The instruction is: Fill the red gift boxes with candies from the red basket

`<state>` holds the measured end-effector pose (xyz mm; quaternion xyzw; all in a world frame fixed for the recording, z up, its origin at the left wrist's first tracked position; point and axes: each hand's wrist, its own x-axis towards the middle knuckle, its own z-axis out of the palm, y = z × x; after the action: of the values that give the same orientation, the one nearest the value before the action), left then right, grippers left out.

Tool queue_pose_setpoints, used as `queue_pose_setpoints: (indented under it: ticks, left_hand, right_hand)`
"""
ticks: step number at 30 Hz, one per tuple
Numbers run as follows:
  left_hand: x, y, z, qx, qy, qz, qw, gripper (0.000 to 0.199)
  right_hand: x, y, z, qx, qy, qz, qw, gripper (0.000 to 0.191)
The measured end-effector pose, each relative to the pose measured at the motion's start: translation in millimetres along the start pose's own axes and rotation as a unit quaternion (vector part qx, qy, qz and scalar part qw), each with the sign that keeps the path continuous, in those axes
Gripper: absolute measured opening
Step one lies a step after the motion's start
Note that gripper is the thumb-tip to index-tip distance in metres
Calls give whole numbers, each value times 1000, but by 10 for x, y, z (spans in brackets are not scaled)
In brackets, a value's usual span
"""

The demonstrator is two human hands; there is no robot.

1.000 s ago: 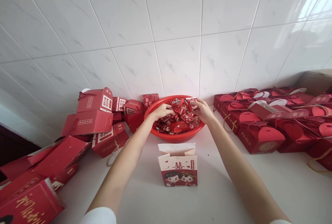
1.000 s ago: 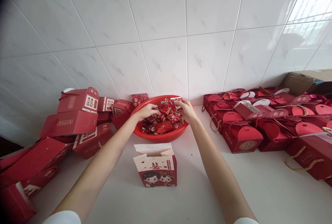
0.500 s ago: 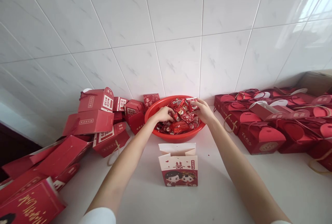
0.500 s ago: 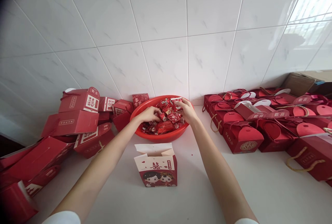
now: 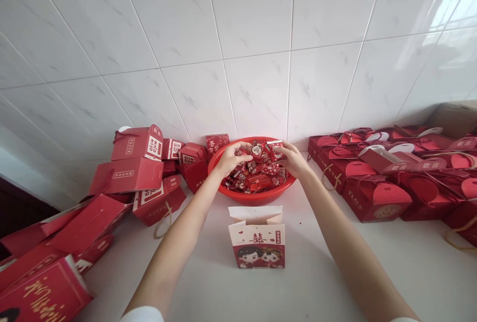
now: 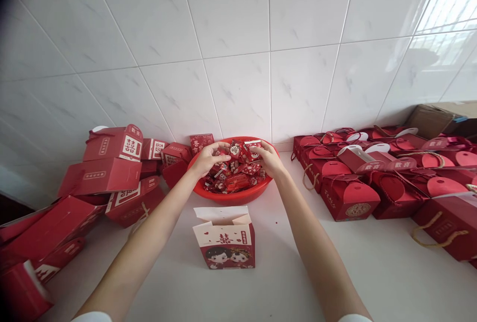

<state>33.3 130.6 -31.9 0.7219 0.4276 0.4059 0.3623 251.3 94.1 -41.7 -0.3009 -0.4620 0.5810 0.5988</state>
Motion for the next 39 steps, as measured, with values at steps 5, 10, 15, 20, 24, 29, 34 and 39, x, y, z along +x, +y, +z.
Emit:
queue_pose_setpoints:
  ticks: [5,10,15,20,24,29,34,39]
  left_hand:
    - [-19,24,24,33,-27,0,999,49]
    - [-27,36,54,73,-39,3,997,43]
    - [-37,46,49,75,-54,-10,996,36]
    - [-22,13,48,61,-64,-43,995,33]
    - [-2,-11,52,40,-55,-63,996,21]
    - [-5,-8,31,19,-25,-67,997,28]
    - [-6,-38,28,2,15,-46,999,29]
    - [29,-60,40,-29,88,20,996,34]
  right_hand:
    - [-28,1,1,-11,-21,13,1000,31]
    - [-30,13,-5,-17,-12,6,1000,33]
    - [-20,16,-19,-21,-16,10,1000,32]
    - [-13,26,-22,-23,-14,9,1000,33]
    - [-1,42,-22,-21,-1,1,1000,33]
    - [3,43,-8,-22,27,-1,999,32]
    - [4,55,10,-17,43,-9,999,33]
    - [18,52,-8,5,51,-19,999,34]
